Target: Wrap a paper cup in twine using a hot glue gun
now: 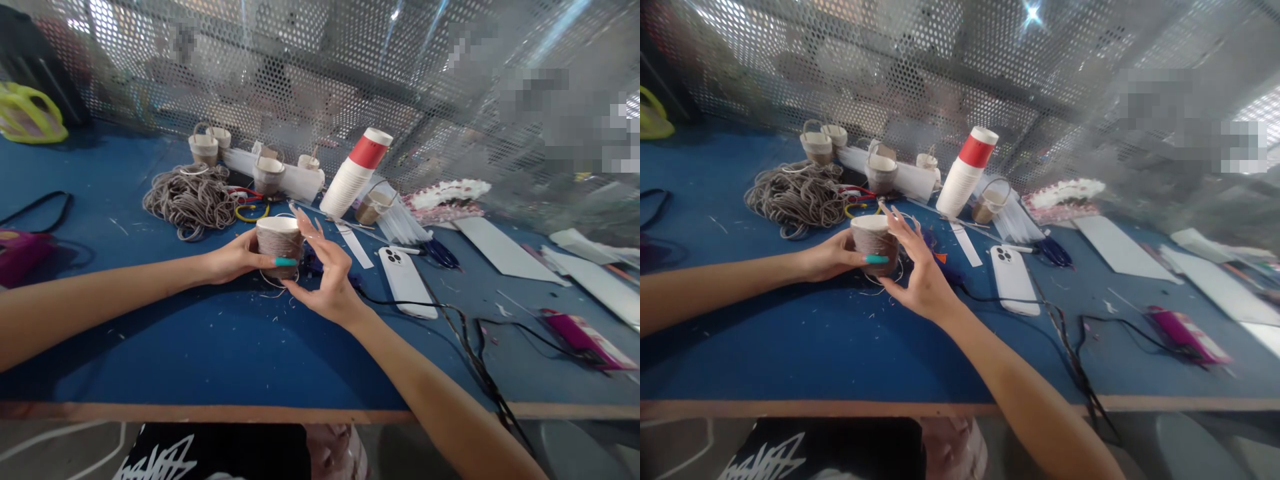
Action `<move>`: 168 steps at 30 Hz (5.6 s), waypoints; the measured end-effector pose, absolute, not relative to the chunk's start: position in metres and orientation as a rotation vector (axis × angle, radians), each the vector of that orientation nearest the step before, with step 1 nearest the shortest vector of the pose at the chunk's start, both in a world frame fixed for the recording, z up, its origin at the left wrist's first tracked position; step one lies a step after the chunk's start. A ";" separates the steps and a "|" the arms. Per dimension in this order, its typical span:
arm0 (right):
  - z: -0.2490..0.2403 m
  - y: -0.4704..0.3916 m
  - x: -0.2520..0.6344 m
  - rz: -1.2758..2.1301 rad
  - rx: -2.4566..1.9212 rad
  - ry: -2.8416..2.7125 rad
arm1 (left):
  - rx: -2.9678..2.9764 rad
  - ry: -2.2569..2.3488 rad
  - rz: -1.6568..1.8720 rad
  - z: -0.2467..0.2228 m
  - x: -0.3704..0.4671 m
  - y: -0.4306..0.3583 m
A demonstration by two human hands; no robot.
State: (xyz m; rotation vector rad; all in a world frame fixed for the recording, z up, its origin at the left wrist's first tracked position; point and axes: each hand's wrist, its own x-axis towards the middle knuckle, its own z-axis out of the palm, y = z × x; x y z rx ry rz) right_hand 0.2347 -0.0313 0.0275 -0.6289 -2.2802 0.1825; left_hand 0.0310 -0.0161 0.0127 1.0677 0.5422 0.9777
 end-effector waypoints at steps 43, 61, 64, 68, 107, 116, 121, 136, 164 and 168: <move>0.055 -0.028 0.268 0.819 -1.083 -1.676 | 0.879 0.685 0.913 0.024 0.012 0.008; 0.058 -0.033 0.269 0.696 -1.260 -1.846 | 0.883 0.696 0.936 0.027 0.015 0.004; 0.057 -0.032 0.270 0.691 -1.227 -1.887 | 0.871 0.704 0.944 0.028 0.016 0.004; 0.058 -0.032 0.270 0.686 -1.233 -1.872 | 0.878 0.709 0.935 0.028 0.016 0.004; 0.049 -0.027 0.280 0.642 -1.186 -1.953 | 0.851 0.674 0.876 0.022 0.008 0.013; 0.042 -0.023 0.288 0.626 -1.217 -1.956 | 0.942 0.682 0.877 0.018 0.004 0.017; 0.047 -0.024 0.283 0.604 -1.177 -1.997 | 0.907 0.673 0.889 0.018 0.004 0.017; 0.051 -0.026 0.280 0.656 -1.196 -1.984 | 0.926 0.650 0.897 0.015 0.003 0.020; 0.047 -0.022 0.284 0.586 -1.145 -2.093 | 0.858 0.519 0.842 0.008 -0.003 0.029; 0.047 -0.022 0.283 0.561 -1.165 -2.071 | 0.879 0.541 0.849 0.009 -0.003 0.028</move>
